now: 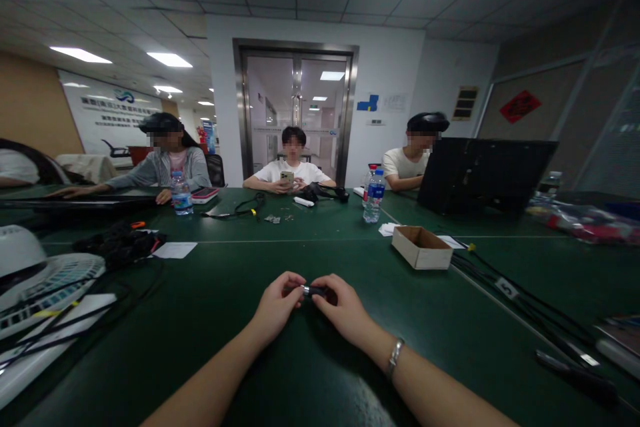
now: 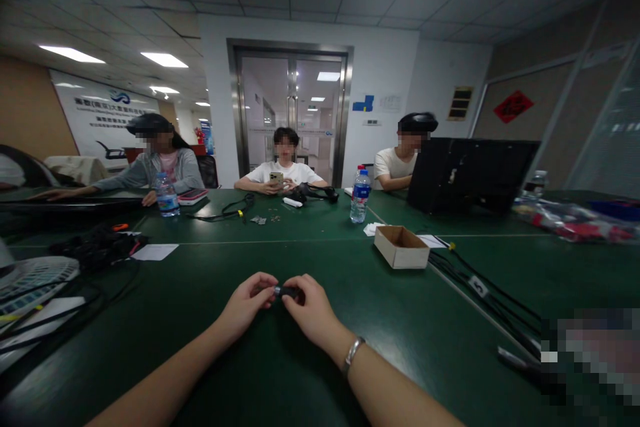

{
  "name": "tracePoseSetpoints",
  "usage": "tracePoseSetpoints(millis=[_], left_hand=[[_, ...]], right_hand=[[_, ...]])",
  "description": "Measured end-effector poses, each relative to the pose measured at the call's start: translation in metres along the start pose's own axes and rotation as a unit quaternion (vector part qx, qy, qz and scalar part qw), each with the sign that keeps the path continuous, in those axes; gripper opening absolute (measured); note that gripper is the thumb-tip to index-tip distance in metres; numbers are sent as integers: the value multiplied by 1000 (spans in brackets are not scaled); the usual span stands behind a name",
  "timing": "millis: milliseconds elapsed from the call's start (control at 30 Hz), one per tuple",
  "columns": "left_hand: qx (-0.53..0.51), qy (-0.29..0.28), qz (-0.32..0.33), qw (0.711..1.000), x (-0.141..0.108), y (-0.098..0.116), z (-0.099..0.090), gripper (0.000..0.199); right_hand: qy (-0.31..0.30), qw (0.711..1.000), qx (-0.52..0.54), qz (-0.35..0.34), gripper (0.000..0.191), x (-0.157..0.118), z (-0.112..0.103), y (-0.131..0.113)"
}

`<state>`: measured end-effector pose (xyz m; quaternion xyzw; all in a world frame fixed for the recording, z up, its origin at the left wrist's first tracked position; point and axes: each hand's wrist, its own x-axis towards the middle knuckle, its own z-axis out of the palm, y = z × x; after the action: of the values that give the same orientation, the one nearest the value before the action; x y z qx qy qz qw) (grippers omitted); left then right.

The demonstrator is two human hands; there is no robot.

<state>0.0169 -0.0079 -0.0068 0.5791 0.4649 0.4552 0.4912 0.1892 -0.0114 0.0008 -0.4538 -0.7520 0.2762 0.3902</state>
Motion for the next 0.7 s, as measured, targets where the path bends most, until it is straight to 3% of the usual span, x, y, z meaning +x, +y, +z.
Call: tracePoseSetpoints(millis=[700], left_hand=[[19, 3, 2, 1000, -1, 2, -1, 30]], right_hand=[[3, 1000, 0, -17, 17, 1, 2, 6]])
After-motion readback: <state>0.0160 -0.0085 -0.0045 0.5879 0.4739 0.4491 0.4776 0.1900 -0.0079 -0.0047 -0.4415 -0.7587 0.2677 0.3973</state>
